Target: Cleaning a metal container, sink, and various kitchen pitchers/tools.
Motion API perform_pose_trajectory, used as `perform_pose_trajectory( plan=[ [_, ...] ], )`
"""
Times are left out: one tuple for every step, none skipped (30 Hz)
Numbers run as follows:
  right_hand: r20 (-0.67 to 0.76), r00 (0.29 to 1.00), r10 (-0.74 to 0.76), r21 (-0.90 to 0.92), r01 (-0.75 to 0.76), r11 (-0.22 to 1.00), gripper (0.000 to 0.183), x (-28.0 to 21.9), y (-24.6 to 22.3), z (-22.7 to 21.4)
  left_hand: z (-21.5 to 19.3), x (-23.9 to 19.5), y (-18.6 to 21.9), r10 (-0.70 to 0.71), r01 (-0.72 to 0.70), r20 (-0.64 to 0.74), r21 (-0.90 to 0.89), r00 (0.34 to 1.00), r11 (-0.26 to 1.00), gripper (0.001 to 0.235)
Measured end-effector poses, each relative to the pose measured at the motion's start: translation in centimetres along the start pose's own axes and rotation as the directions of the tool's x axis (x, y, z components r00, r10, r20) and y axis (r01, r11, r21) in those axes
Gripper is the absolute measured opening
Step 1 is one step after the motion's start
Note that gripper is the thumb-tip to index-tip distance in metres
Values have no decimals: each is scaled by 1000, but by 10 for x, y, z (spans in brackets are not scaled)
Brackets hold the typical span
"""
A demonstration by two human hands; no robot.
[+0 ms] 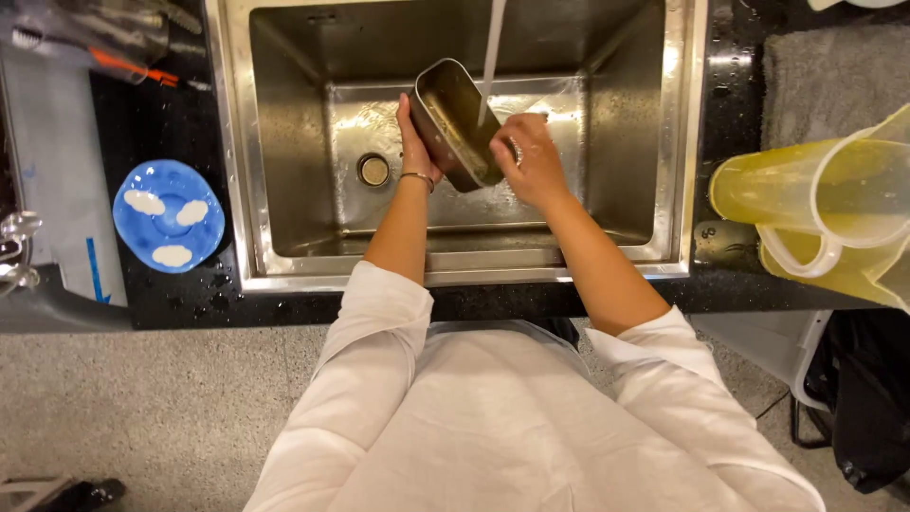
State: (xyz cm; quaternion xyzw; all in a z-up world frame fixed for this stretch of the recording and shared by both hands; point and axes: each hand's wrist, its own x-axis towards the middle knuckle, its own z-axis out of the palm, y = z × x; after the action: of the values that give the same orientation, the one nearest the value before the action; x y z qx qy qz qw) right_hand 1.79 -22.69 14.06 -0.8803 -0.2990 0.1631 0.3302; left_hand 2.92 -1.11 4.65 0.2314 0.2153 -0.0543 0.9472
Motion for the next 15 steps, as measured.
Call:
perform_pose_trajectory(
  plan=[
    [-221, 970, 104, 15, -103, 995, 32, -5, 5, 2, 5, 0, -7, -50, 50, -13, 27, 999, 998, 86],
    [-429, 881, 200, 49, -198, 979, 30, -11, 11, 4, 9, 0, -15, -99, 100, -27, 54, 995, 993, 89],
    [-433, 876, 211, 52, -210, 976, 30, -11, 17, 0, 6, 6, -29, -112, 113, -25, 56, 993, 992, 89],
    [-369, 885, 283, 272, -189, 944, 44, -11, 23, -4, 2, 13, -43, -122, 123, -26, 45, 992, 991, 88],
    [-296, 894, 335, 479, -165, 862, 62, -10, 30, -10, 0, 21, -56, -128, 129, -24, 35, 991, 991, 86],
    [-302, 889, 343, 480, -169, 861, 62, -12, 27, -13, -12, 30, -69, -138, 139, -19, 38, 990, 990, 86],
    [22, 840, 542, 741, -378, 556, 70, -14, 26, -18, -25, 40, -82, -136, 144, -92, 82, 986, 986, 84],
    [381, 720, 580, 821, -552, 146, 77, -15, 24, -21, -37, 49, -95, -130, 152, -165, 126, 978, 980, 82],
    [381, 720, 581, 821, -552, 145, 77, -17, 36, -11, -42, 54, -100, -131, 153, -164, 126, 978, 980, 82],
    [343, 793, 504, 848, -492, 197, 78, -18, 47, -1, -47, 58, -104, -180, 198, -131, 150, 975, 969, 80],
    [304, 856, 419, 871, -428, 240, 79, -20, 58, 12, -53, 60, -107, -228, 243, -101, 175, 968, 954, 78],
    [306, 856, 418, 872, -428, 238, 79, -20, 65, 13, -38, 55, -96, -228, 244, -104, 177, 968, 954, 78],
    [189, 899, 396, 862, -345, 371, 79, -22, 70, 16, -23, 46, -85, -223, 273, -193, 293, 955, 916, 82],
    [73, 931, 358, 829, -256, 496, 79, -24, 75, 19, -9, 37, -74, -207, 310, -280, 401, 937, 862, 87],
    [73, 931, 357, 830, -255, 495, 79, -23, 65, 8, -5, 37, -71, -206, 310, -281, 403, 937, 861, 87]
  ],
)
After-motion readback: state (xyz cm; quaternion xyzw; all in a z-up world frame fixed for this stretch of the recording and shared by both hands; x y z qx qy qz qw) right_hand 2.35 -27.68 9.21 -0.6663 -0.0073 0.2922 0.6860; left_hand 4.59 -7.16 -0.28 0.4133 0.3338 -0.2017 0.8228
